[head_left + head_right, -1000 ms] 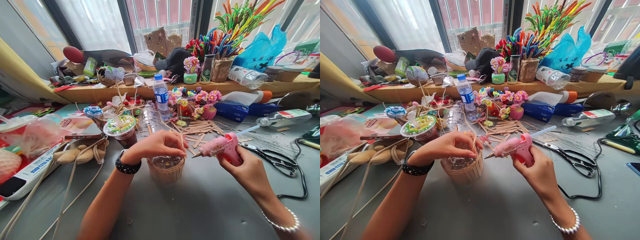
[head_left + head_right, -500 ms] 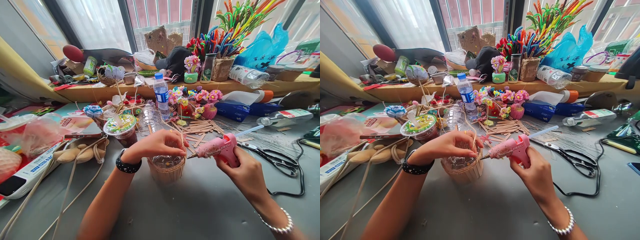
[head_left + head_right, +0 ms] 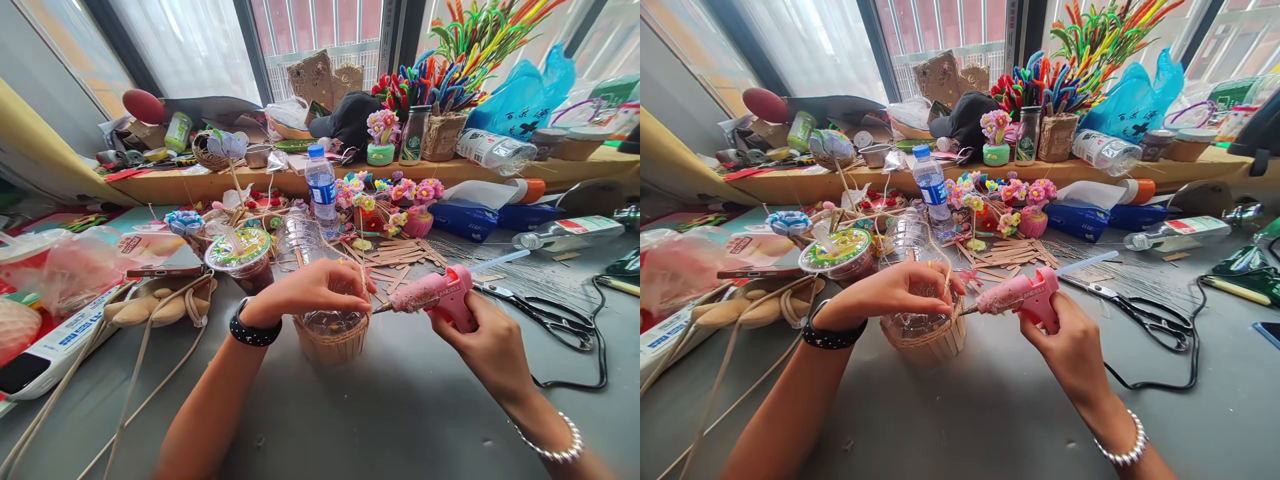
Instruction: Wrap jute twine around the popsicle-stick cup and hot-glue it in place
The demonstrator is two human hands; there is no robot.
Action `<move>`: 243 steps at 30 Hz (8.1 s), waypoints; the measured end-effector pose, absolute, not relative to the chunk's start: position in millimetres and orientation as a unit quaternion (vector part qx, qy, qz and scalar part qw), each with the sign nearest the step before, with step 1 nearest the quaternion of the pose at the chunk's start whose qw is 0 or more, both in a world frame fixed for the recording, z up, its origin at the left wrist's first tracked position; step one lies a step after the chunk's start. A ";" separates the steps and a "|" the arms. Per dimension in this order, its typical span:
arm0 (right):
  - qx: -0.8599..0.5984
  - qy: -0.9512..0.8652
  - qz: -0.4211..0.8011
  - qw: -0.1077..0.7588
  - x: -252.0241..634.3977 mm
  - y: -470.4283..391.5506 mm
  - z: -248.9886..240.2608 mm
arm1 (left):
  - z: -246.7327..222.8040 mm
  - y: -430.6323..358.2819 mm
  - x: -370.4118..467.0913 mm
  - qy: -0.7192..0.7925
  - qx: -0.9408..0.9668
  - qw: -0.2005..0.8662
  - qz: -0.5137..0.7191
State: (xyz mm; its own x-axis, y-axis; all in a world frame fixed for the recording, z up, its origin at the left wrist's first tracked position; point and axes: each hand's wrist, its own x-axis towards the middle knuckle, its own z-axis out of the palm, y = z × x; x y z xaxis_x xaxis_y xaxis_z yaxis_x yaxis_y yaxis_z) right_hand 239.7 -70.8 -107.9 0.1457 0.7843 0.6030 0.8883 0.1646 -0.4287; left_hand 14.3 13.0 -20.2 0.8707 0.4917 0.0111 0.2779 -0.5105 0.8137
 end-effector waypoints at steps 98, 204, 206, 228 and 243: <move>-0.681 -0.635 0.138 0.337 252.7 -47.1 -67.6 | -22.5 11.4 16.5 0.248 0.867 0.390 0.187; -0.434 -0.706 0.508 0.234 214.1 -12.5 -53.6 | -16.0 -1.8 -6.6 0.289 0.942 0.170 0.005; -0.437 -0.702 0.507 0.242 213.4 -11.9 -54.8 | -15.9 -0.6 -6.4 0.283 0.943 0.174 0.006; -0.454 -0.626 0.568 0.282 206.8 -8.4 -67.9 | -10.9 12.3 -16.6 0.217 0.945 0.240 -0.038; -0.435 -0.654 0.562 0.261 205.9 -9.0 -65.2 | -14.5 4.5 -13.1 0.342 0.921 0.186 0.004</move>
